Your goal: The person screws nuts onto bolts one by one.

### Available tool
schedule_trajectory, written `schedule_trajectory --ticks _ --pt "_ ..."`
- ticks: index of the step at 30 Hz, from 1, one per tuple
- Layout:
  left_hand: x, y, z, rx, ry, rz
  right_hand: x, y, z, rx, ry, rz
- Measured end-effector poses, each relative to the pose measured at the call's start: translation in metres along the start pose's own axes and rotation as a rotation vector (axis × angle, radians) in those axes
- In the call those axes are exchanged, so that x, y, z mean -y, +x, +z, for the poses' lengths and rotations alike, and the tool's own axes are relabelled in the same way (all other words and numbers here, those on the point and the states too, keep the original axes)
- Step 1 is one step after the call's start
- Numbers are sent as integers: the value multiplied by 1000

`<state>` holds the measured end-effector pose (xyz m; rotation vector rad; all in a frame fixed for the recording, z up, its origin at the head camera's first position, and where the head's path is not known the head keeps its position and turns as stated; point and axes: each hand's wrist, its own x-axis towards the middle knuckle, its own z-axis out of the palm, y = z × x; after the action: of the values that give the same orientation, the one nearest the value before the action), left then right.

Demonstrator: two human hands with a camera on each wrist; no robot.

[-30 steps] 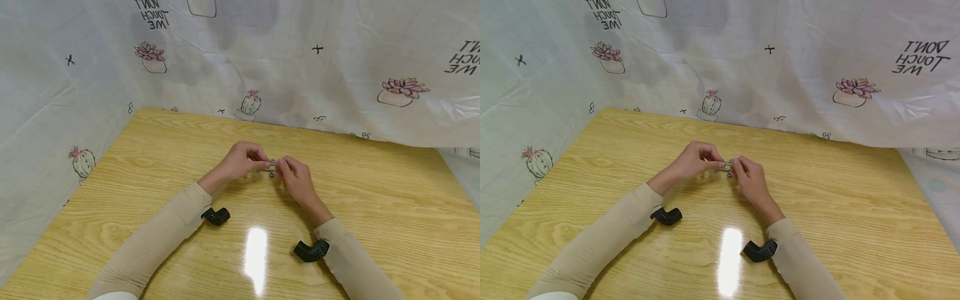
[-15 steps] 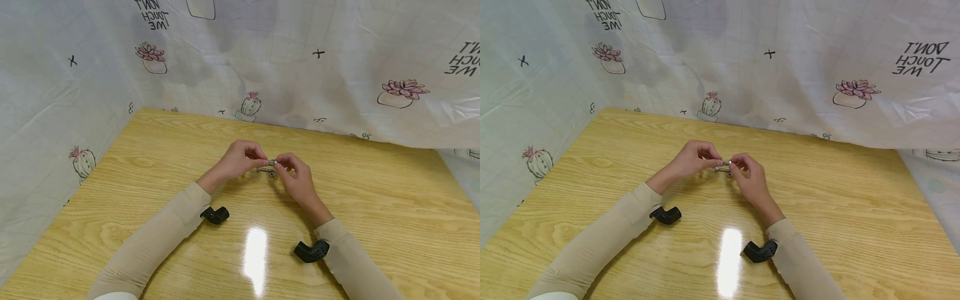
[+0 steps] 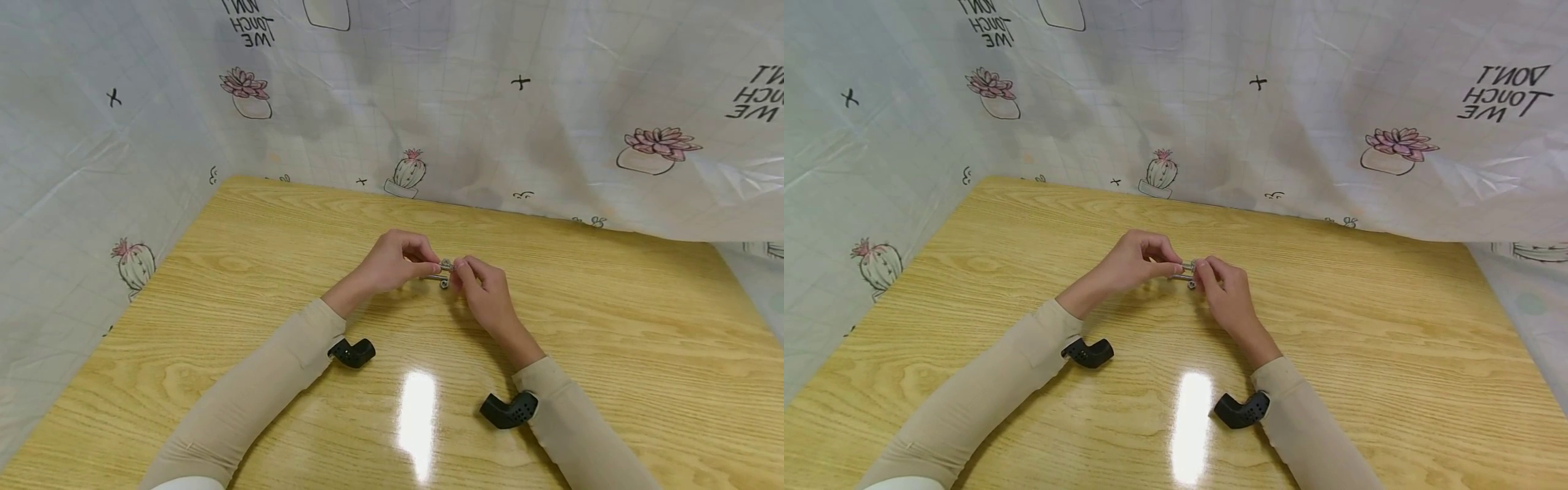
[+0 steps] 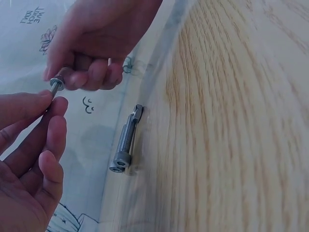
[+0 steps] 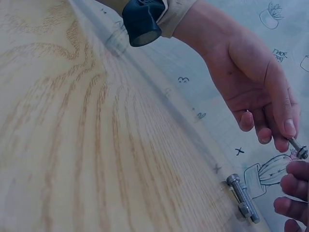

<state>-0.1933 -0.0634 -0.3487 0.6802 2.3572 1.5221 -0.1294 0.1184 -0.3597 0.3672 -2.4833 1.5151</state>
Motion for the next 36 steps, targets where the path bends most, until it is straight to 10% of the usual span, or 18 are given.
schedule_trajectory --ticks 16,26,36 --pt "4 -5 -1 2 -18 22 -39 -2 11 -64 24 -80" --pt "3 -8 0 29 17 67 -22 -2 13 -53 -37 3" --pt "5 -9 -3 -2 -21 17 -1 -10 13 -88 -12 -93"
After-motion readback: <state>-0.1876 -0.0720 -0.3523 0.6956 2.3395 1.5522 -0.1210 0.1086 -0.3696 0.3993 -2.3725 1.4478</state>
